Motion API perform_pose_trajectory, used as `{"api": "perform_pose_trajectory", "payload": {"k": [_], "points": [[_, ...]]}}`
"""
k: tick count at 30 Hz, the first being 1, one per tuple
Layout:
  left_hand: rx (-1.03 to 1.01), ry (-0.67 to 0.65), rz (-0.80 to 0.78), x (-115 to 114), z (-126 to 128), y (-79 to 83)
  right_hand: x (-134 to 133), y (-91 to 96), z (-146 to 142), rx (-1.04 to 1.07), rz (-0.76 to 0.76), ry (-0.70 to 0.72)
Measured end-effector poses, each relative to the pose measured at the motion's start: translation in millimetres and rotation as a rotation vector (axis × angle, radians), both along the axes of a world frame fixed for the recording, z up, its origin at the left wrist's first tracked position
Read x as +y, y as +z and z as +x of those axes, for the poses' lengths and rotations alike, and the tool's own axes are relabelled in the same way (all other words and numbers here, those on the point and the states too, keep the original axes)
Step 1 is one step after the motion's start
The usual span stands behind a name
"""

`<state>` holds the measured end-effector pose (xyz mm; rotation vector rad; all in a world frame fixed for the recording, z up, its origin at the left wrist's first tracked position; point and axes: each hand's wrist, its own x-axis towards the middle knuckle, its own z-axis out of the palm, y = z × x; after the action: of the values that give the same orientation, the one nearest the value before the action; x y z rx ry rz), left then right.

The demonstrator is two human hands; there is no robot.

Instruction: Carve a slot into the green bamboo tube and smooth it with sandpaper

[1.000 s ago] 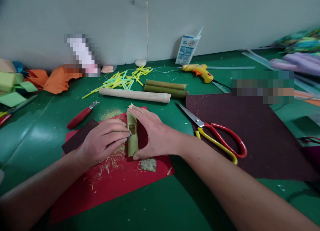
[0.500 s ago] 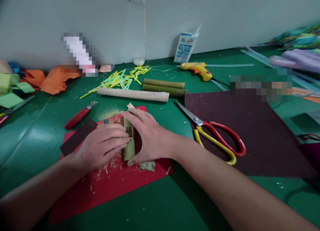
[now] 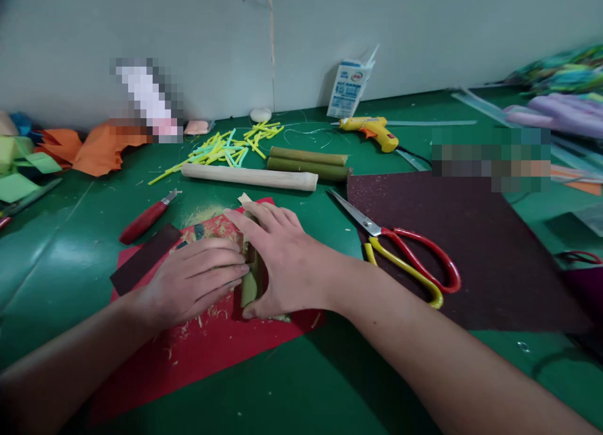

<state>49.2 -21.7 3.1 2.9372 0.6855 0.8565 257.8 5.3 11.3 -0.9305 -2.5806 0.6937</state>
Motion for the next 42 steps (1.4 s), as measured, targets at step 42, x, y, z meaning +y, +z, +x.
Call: {"api": "perform_pose_trajectory", "payload": {"k": [42], "points": [[-0.037, -0.044, -0.032, -9.9, 4.7, -2.1, 0.3, -23.6, -0.7, 0.121, 0.026, 0.025]]}}
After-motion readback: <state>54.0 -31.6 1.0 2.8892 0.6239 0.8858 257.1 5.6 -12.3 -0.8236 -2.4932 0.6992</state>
